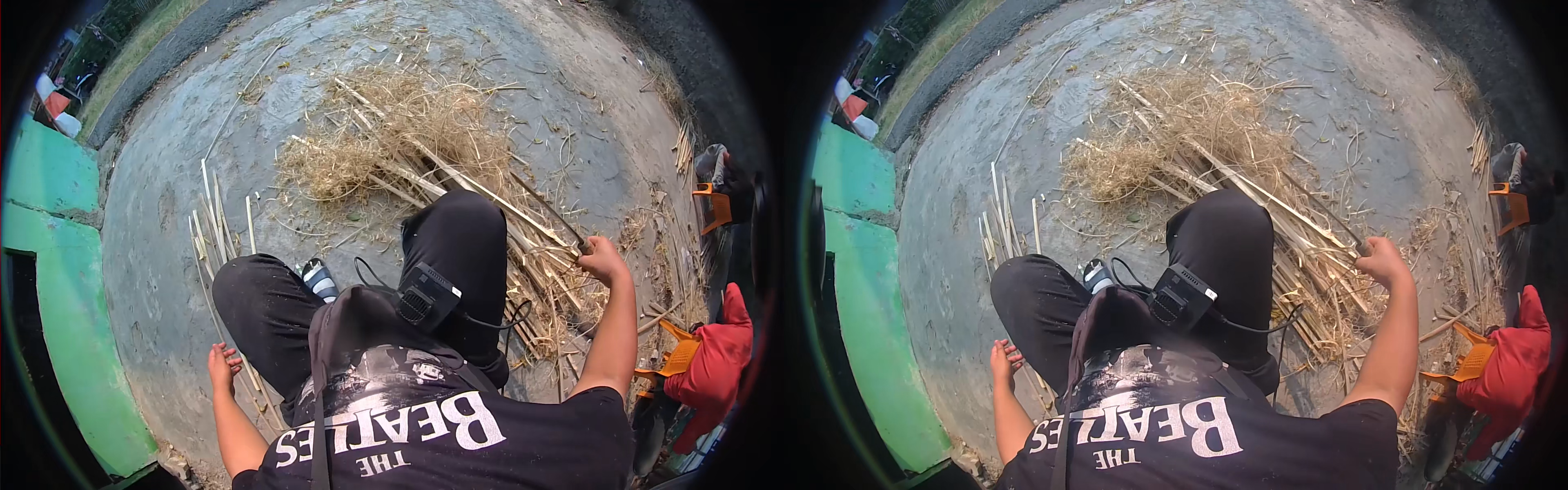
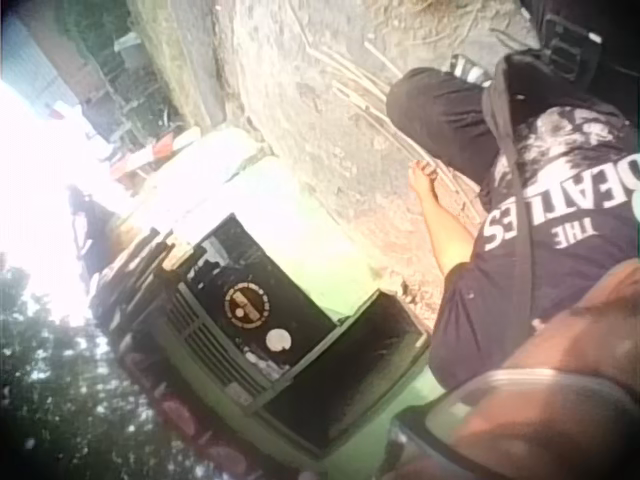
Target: The person scrapes and trims bamboo sticks using a knife, setting them down and picking up other sticks to scrape.
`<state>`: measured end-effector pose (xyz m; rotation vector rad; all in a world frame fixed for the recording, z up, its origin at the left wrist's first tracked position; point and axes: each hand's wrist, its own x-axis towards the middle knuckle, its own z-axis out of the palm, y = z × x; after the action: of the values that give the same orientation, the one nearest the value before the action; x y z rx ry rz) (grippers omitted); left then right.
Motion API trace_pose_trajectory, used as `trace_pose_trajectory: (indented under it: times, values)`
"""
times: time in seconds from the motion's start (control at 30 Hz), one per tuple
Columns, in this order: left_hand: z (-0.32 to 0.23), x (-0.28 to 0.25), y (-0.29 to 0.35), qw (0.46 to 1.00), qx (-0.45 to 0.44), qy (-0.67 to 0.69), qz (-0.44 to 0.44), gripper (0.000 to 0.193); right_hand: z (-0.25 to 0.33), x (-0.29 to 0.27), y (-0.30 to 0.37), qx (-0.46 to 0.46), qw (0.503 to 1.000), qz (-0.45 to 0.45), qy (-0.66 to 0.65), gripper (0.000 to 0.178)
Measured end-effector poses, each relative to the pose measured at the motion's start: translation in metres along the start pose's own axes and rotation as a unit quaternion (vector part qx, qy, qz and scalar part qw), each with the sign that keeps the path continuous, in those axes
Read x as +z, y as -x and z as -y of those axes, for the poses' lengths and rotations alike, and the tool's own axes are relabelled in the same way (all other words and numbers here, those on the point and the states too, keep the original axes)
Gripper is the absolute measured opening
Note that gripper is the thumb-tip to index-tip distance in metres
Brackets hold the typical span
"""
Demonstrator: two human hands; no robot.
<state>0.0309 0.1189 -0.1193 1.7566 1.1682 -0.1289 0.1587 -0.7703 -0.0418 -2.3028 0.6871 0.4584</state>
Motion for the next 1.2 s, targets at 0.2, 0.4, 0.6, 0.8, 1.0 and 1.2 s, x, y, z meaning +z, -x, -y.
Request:
trace_pose_trajectory:
  times: [0.2,0.4,0.6,0.8,1.0,1.2]
  values:
    - [-0.109,0.005,-0.011,0.994,0.1,0.04,-0.01,0.057,0.002,0.004,-0.006,0.046,0.993,0.074,-0.078,0.023]
    - [-0.205,0.056,-0.009,0.978,0.2,0.043,0.046,0.055,-0.035,0.037,-0.011,0.044,0.988,0.105,-0.103,0.036]
    - [-0.279,0.171,0.018,0.848,0.492,-0.164,0.111,0.031,0.005,0.005,0.016,-0.03,0.979,-0.072,0.189,0.033]
    - [-0.342,0.263,0.102,0.77,0.509,-0.24,0.301,0.03,0.064,-0.05,0.054,-0.109,0.956,-0.105,0.252,0.031]
    - [-0.317,0.323,0.138,0.729,0.436,-0.294,0.438,0.028,0.115,-0.138,0.084,-0.153,0.948,-0.052,0.276,0.029]
    - [-0.336,0.369,0.149,0.727,0.475,-0.232,0.438,0.025,0.101,-0.201,0.117,-0.037,0.998,-0.051,0.01,0.027]
